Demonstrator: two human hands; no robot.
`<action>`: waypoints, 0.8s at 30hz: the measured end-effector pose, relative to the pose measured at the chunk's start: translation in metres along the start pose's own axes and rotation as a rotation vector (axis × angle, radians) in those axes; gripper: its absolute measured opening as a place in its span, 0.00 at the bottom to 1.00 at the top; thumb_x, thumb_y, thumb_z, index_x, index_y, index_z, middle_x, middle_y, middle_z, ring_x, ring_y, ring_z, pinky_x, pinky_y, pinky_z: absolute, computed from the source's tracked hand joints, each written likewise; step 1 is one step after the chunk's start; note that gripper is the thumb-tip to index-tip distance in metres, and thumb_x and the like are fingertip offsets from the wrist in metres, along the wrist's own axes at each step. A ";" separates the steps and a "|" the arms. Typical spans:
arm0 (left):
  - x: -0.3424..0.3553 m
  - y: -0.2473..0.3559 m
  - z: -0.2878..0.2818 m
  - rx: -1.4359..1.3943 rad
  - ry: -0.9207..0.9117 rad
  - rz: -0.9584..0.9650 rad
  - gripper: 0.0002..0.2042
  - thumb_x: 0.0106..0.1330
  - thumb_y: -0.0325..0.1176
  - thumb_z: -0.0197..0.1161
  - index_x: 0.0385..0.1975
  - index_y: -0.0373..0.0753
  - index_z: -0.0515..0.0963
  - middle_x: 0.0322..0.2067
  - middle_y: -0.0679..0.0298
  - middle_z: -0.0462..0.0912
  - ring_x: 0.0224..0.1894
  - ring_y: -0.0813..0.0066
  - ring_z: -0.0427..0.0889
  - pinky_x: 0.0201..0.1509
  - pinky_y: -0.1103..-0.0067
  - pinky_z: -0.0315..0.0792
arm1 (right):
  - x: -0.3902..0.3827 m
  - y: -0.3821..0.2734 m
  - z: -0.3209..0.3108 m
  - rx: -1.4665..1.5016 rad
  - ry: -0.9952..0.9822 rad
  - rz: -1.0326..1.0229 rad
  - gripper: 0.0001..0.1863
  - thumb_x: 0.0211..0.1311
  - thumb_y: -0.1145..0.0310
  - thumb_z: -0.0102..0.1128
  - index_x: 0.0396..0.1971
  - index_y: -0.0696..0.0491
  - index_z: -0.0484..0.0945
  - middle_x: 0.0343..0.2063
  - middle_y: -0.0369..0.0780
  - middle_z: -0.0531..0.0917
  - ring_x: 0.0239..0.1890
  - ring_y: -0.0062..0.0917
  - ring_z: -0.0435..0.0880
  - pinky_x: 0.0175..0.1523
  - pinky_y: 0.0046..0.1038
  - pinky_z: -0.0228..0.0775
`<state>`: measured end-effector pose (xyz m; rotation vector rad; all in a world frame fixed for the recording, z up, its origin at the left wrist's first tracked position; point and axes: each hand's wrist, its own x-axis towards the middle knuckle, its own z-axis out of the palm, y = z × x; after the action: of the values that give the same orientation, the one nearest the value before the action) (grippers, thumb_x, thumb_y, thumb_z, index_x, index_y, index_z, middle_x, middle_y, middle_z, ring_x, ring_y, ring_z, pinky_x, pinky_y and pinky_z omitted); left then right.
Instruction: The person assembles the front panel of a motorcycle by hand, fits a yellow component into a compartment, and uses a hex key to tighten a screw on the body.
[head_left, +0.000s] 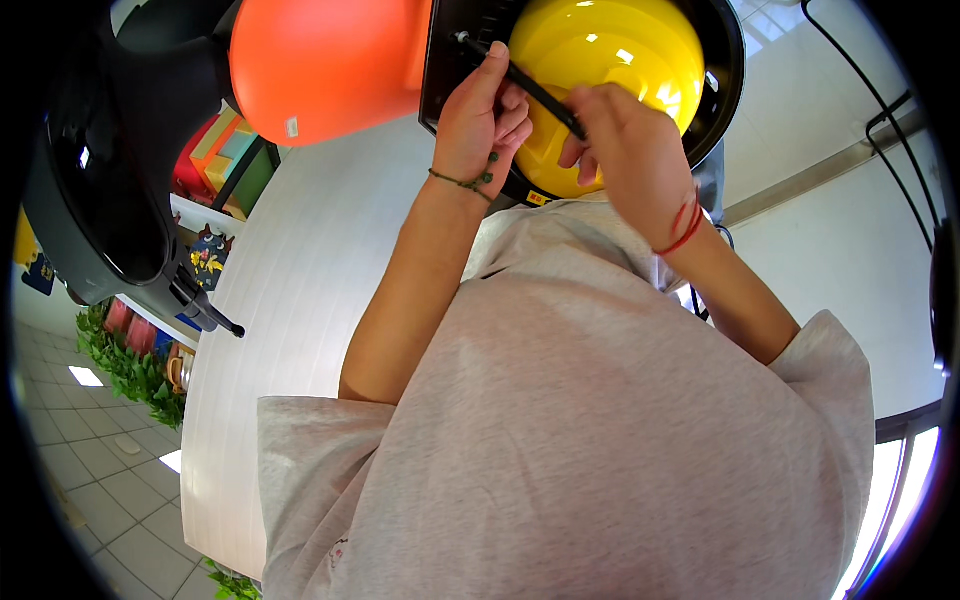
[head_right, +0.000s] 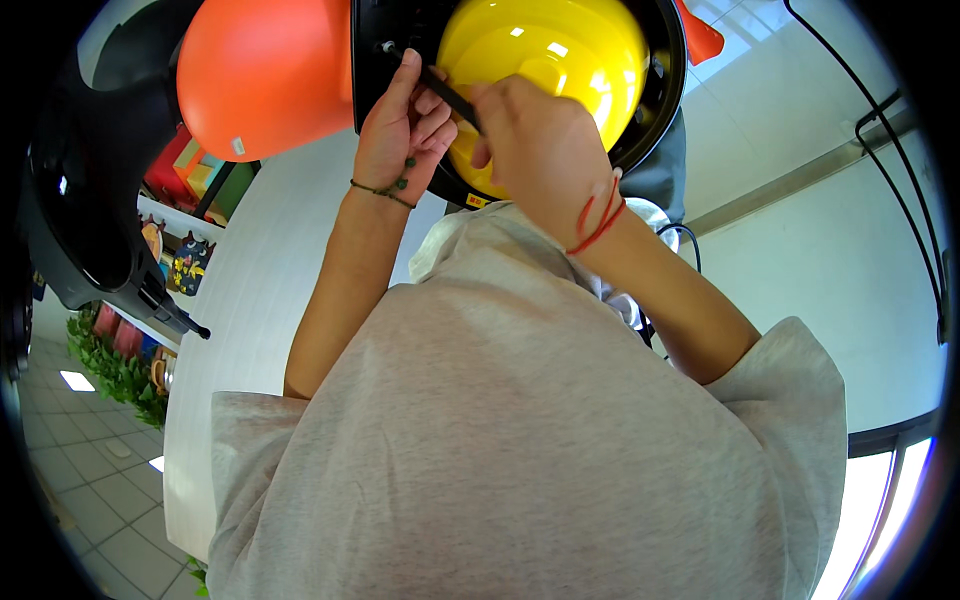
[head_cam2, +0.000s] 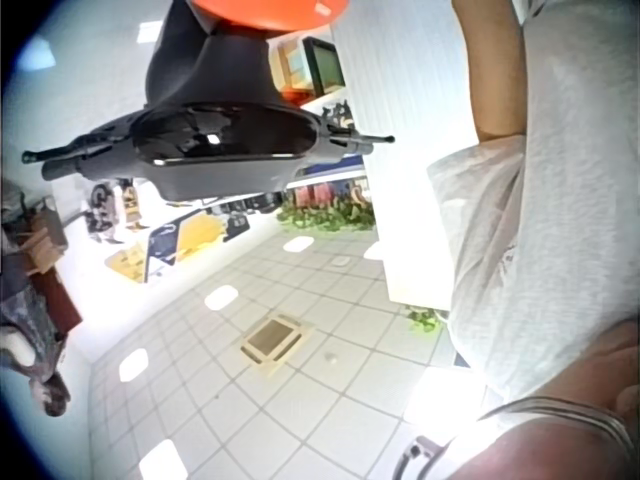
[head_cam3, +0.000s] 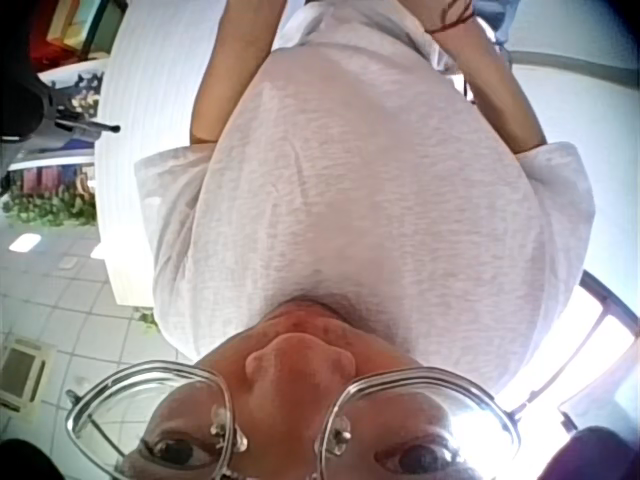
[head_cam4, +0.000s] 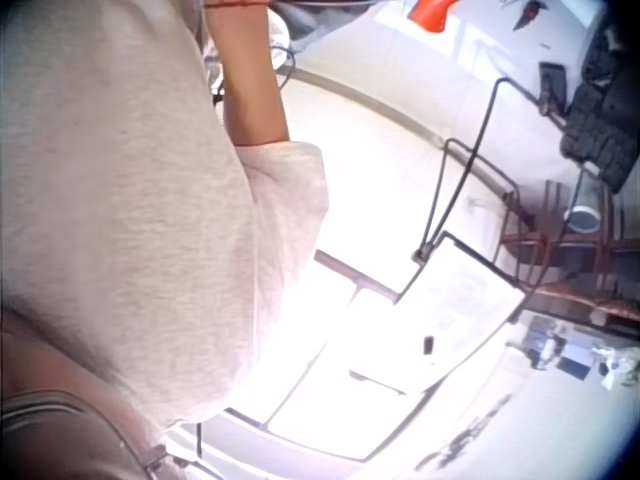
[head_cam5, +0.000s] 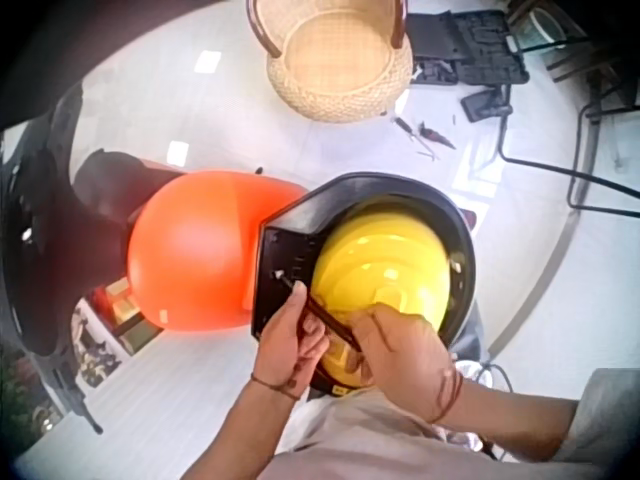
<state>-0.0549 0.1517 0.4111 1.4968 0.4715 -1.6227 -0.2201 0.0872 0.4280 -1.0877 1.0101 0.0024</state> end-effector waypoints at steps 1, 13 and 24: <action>-0.002 0.000 0.001 0.026 0.007 0.015 0.15 0.71 0.46 0.52 0.32 0.40 0.73 0.18 0.75 0.66 0.13 0.87 0.54 0.20 0.86 0.52 | 0.007 0.000 -0.007 0.435 -0.080 0.243 0.18 0.66 0.56 0.52 0.41 0.59 0.74 0.24 0.40 0.82 0.21 0.24 0.79 0.32 0.23 0.71; -0.032 -0.002 -0.035 0.042 -0.001 0.157 0.16 0.63 0.21 0.49 0.52 0.29 0.67 0.51 0.50 0.74 0.54 0.66 0.73 0.62 0.74 0.68 | 0.000 0.002 0.007 0.106 0.184 0.084 0.16 0.60 0.63 0.62 0.39 0.61 0.75 0.22 0.40 0.81 0.24 0.19 0.80 0.28 0.20 0.69; -0.020 -0.003 -0.036 -0.321 0.102 0.178 0.12 0.67 0.19 0.50 0.50 0.27 0.66 0.55 0.46 0.71 0.58 0.61 0.73 0.66 0.70 0.67 | -0.046 0.014 -0.011 0.058 0.016 -0.051 0.09 0.59 0.71 0.61 0.36 0.58 0.74 0.18 0.37 0.77 0.17 0.15 0.73 0.25 0.19 0.65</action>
<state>-0.0370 0.1872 0.4219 1.3411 0.6065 -1.2697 -0.2604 0.1070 0.4485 -1.0613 0.9905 -0.0761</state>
